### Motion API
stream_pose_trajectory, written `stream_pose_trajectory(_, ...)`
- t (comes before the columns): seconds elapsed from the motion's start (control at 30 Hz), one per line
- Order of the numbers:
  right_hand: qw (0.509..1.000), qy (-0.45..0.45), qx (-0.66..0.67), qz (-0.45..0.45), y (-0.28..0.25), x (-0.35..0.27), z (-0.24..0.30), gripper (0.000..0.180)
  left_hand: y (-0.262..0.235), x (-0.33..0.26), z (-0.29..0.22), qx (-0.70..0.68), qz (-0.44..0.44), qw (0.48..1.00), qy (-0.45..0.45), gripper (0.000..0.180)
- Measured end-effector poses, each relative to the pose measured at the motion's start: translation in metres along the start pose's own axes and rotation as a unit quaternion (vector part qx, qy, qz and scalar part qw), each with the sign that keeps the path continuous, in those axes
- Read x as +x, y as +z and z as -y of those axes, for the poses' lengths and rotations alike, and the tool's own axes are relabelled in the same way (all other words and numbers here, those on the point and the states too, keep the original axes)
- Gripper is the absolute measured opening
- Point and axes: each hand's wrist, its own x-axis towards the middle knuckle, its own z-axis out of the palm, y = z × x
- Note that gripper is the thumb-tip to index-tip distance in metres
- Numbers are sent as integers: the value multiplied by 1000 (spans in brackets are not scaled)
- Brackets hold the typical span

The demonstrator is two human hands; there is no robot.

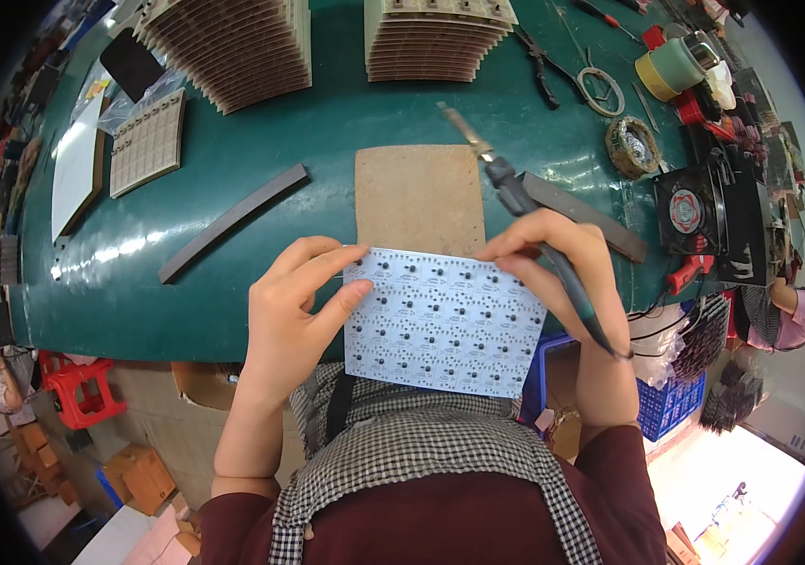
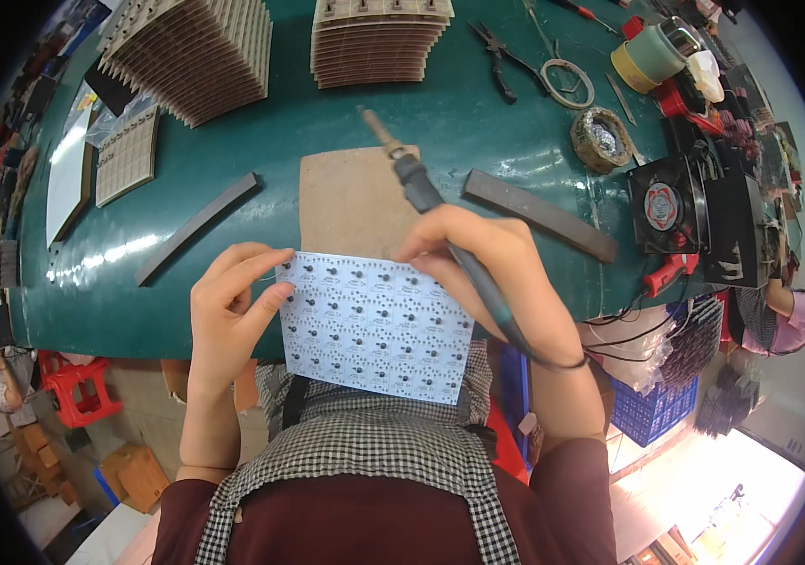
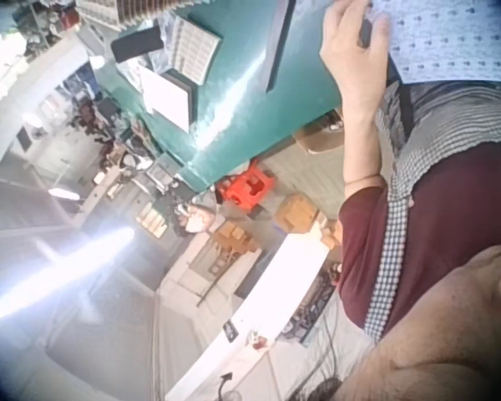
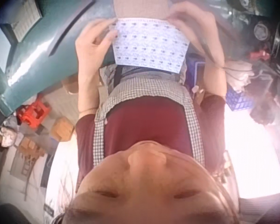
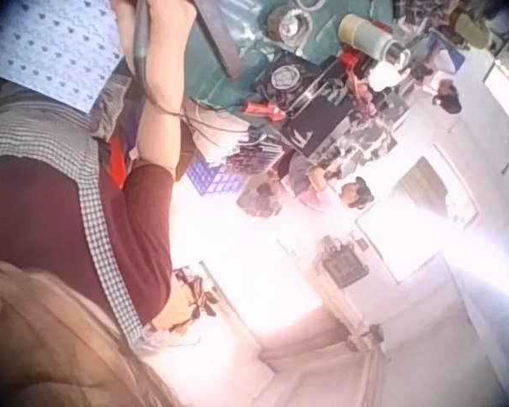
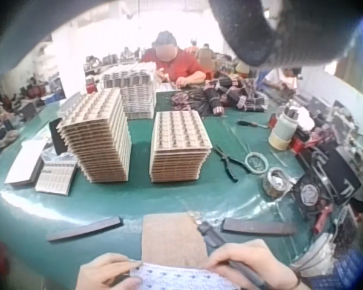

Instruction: The person solders small electronic components onto a green circuit board at a workbench using a soldering iron.

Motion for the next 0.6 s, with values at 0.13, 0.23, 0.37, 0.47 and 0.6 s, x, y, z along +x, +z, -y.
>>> stream_pose_trajectory(0.13,998,-46,35,31,-6,17,-9,15,-12,10,0,62,58,996,-33,17)
stream_pose_trajectory(0.23,993,-59,23,99,-7,31,0,15,-15,8,18,-155,285,940,-107,15)
stream_pose_trajectory(0.37,994,-88,-49,49,-12,44,-8,26,-7,-2,25,-267,277,901,-201,12)
stream_pose_trajectory(0.47,998,-42,-30,-21,-35,31,-9,33,1,-18,36,-287,179,911,-237,13)
stream_pose_trajectory(0.6,986,-28,-26,-160,-14,1,-30,27,17,-39,37,-308,34,909,-278,13)
